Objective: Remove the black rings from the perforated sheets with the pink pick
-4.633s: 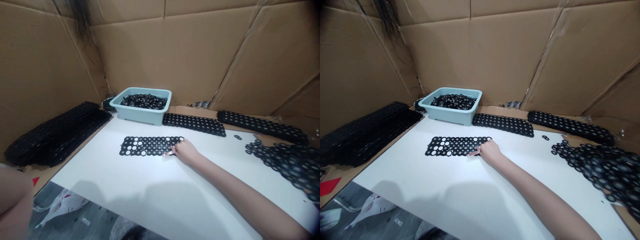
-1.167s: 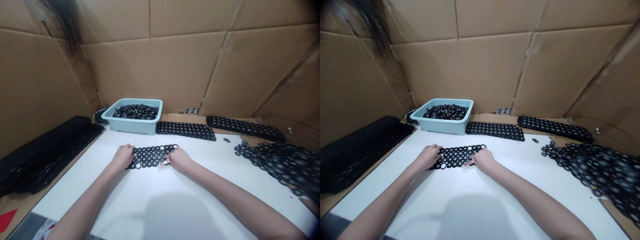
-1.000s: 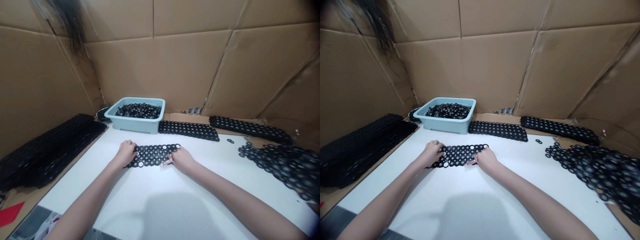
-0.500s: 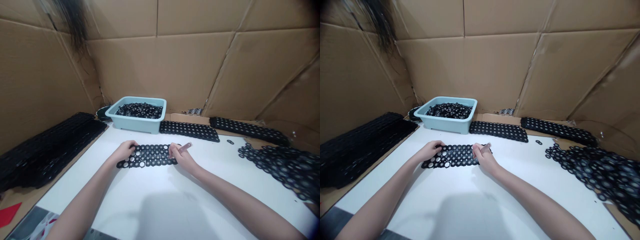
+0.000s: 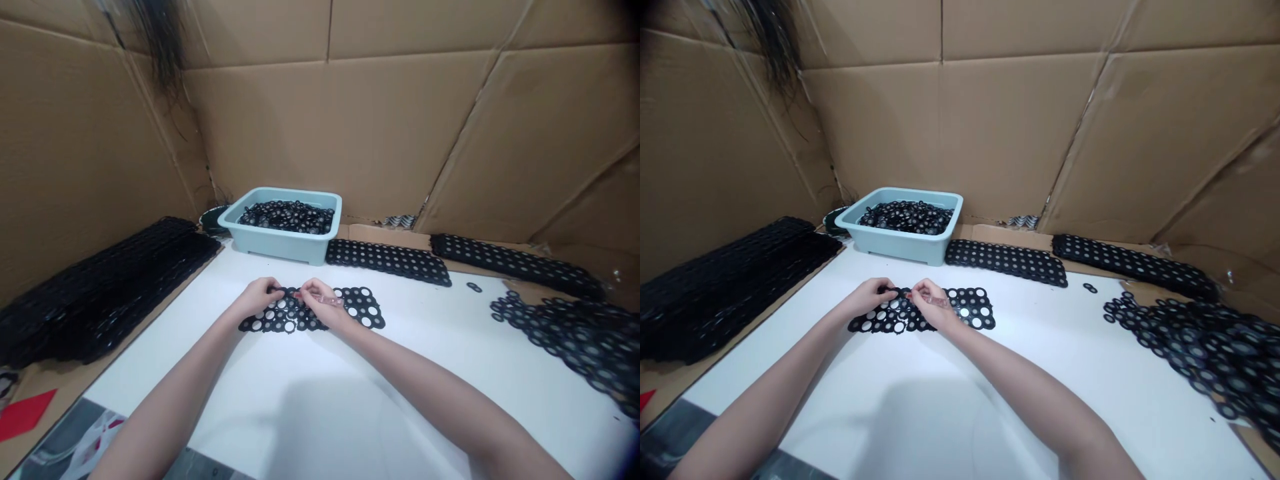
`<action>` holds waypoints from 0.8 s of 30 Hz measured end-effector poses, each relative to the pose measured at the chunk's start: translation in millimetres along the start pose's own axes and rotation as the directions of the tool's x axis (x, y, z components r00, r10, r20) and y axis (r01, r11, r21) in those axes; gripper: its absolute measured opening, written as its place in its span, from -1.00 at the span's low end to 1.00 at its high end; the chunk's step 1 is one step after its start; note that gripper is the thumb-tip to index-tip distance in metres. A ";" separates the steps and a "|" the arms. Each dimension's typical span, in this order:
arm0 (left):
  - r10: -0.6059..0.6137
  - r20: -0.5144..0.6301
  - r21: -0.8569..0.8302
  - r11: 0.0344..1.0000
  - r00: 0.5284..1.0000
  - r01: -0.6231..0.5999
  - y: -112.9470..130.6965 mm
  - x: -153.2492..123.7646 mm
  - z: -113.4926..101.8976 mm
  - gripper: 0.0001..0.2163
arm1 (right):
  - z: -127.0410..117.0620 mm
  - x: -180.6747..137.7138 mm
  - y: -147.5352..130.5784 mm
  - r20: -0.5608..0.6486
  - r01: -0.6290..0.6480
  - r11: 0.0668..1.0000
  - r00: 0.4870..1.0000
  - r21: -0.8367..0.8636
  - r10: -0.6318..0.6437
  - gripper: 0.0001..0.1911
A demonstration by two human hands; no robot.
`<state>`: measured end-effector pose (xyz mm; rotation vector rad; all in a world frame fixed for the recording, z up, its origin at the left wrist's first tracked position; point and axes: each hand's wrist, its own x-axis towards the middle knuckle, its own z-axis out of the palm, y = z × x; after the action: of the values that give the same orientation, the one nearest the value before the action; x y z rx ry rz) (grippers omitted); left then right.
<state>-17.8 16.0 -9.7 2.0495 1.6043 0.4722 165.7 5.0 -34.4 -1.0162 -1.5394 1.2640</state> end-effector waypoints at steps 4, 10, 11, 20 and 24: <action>-0.065 -0.052 0.054 0.996 0.997 0.067 7.5 -0.4 4.3 -0.79 | 0.9 -1.1 1.6 0.007 -0.001 1.000 1.000 -0.020 0.001 -0.90; -0.148 -0.151 0.124 0.978 0.977 0.168 33.6 -13.1 13.8 -0.77 | 4.1 -5.0 -1.9 -0.002 0.057 0.967 0.998 -0.247 -0.060 -0.91; -0.144 -0.149 0.127 0.978 0.978 0.163 36.7 -15.2 14.7 -0.77 | 4.6 -5.6 -3.3 0.009 0.081 0.958 0.997 -0.276 -0.081 -0.92; -0.086 -0.114 0.171 0.980 0.990 0.105 24.4 -7.5 7.4 -0.76 | -16.1 -0.1 -2.0 0.015 0.028 0.980 1.000 -0.197 -0.026 -0.74; -0.043 -0.104 0.175 0.983 0.994 0.061 18.8 -6.5 12.3 -0.79 | -21.5 -2.8 -3.0 -0.019 -0.004 0.970 1.000 -0.242 -0.001 -0.76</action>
<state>2.3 4.1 -8.9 2.1371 1.8132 0.4329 186.8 7.8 -29.6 -1.1794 -1.7082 1.0818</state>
